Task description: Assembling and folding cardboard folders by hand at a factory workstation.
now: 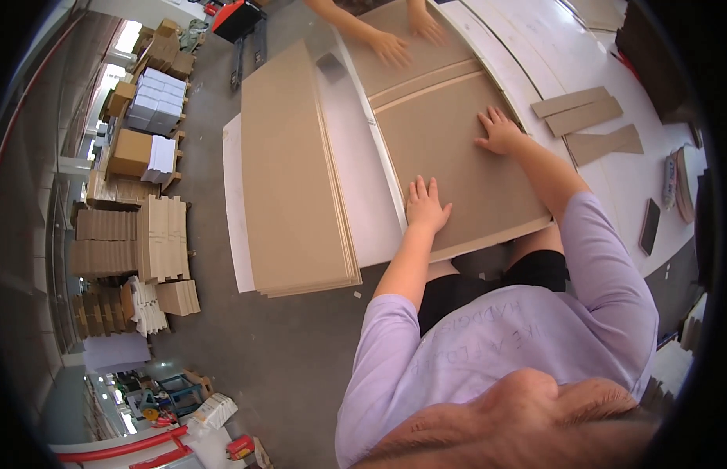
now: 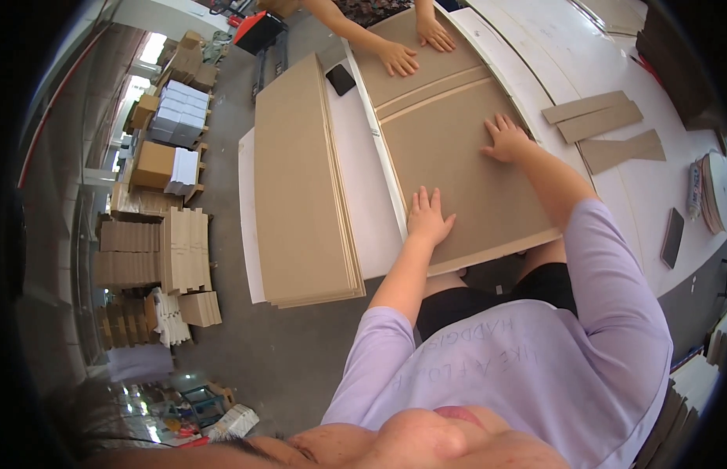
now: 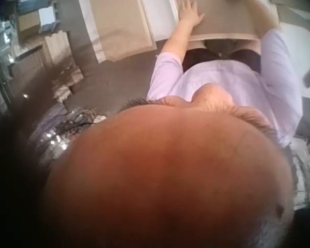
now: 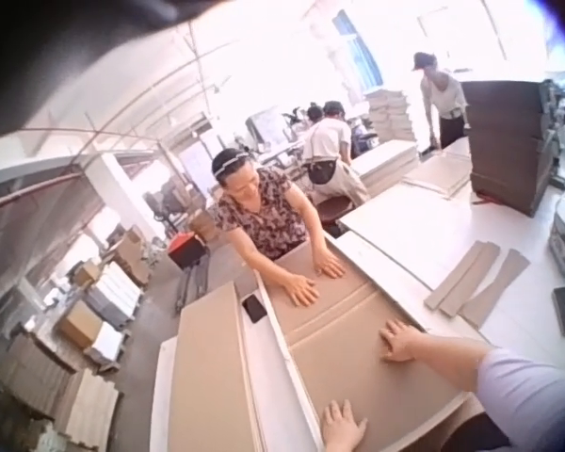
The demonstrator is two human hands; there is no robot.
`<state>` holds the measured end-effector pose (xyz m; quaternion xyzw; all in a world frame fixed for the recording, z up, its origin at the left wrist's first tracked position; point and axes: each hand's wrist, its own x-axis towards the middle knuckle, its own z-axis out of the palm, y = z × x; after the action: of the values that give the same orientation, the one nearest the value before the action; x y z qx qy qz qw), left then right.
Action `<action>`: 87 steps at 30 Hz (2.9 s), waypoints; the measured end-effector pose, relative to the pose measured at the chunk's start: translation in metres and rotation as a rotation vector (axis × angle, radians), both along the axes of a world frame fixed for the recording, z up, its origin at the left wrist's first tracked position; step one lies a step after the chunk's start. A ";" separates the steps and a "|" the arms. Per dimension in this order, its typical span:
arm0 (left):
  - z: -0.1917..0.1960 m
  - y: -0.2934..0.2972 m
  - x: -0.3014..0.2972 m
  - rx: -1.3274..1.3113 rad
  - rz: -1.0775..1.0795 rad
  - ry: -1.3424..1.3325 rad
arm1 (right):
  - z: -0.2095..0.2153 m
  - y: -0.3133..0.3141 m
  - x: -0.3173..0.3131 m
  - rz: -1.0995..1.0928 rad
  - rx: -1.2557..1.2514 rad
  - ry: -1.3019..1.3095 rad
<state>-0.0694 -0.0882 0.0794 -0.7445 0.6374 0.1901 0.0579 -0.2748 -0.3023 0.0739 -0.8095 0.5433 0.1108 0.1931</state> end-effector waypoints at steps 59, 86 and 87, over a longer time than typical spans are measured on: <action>-0.050 0.075 0.050 -0.576 0.367 1.076 | 0.016 0.129 -0.088 -0.123 -0.292 -0.150; 0.022 0.141 0.030 -0.427 -0.138 0.156 | -0.025 0.195 -0.084 0.649 -0.287 -0.632; 0.022 0.140 0.032 -0.426 -0.148 0.160 | -0.023 0.195 -0.083 0.702 -0.350 -0.576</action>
<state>-0.0376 0.0522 0.1019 -0.6737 0.7184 0.1052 -0.1374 -0.3582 -0.1077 0.0509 -0.9620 0.1723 -0.1524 0.1473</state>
